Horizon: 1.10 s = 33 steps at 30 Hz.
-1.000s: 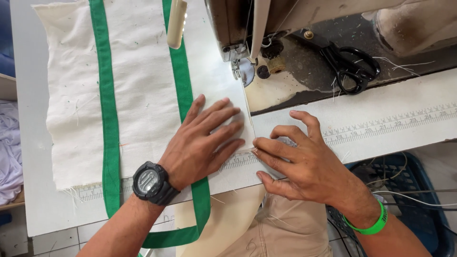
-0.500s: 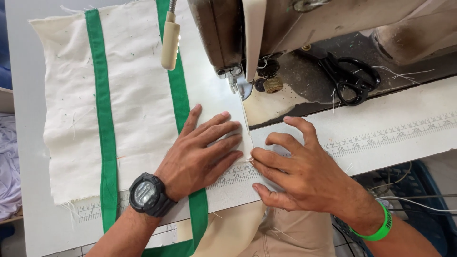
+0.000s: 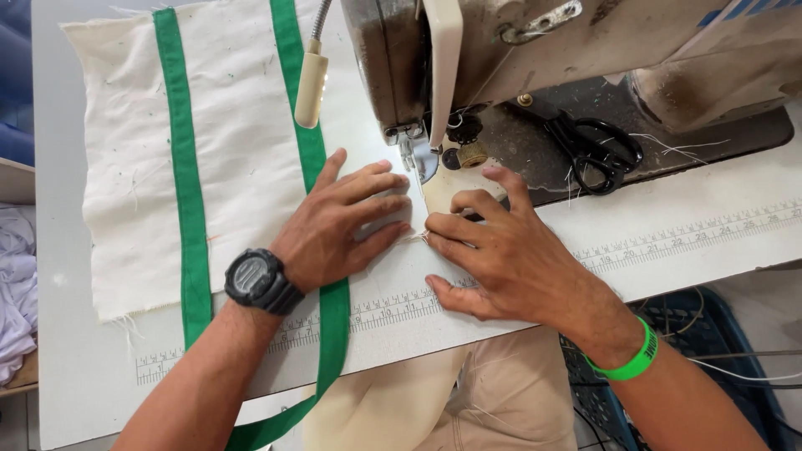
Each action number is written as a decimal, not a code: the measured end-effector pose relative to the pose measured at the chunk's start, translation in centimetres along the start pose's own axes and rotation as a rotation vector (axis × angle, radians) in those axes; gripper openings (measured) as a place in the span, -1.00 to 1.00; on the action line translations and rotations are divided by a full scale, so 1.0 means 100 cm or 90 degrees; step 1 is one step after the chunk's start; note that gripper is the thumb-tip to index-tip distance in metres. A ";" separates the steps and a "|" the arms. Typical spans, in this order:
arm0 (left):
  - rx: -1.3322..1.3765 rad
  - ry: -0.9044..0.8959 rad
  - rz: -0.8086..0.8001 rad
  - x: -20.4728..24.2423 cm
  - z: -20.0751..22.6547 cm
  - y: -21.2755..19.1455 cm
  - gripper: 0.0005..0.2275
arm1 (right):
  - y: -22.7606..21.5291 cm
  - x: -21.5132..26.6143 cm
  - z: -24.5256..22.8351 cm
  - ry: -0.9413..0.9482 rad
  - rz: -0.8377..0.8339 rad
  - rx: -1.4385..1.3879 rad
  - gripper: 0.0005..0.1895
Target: Sewing green straps onto white fabric bag bodies using an industrial sewing machine.
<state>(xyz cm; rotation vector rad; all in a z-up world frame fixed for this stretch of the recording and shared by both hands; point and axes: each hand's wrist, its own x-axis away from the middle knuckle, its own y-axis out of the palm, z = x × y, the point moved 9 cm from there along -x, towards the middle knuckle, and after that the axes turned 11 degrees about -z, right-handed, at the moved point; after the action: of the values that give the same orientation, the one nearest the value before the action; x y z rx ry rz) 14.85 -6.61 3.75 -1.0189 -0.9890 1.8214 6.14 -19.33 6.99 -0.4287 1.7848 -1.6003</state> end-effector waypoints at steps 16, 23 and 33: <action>-0.017 0.020 0.027 -0.021 -0.057 -0.011 -0.80 | 0.029 -0.017 0.038 0.026 -0.033 0.036 -0.44; 0.005 -0.005 0.013 -0.030 -0.071 -0.016 -0.81 | 0.018 0.002 0.049 0.103 -0.038 0.033 -0.33; 0.019 -0.042 0.015 -0.031 -0.079 -0.017 -0.76 | -0.046 0.082 0.044 0.144 0.034 -0.074 -0.18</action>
<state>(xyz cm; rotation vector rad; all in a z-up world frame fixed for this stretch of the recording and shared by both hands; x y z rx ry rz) 23.44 -6.88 3.16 -0.9621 -0.9908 1.8949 2.42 -28.81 9.18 -0.2577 2.0493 -1.5629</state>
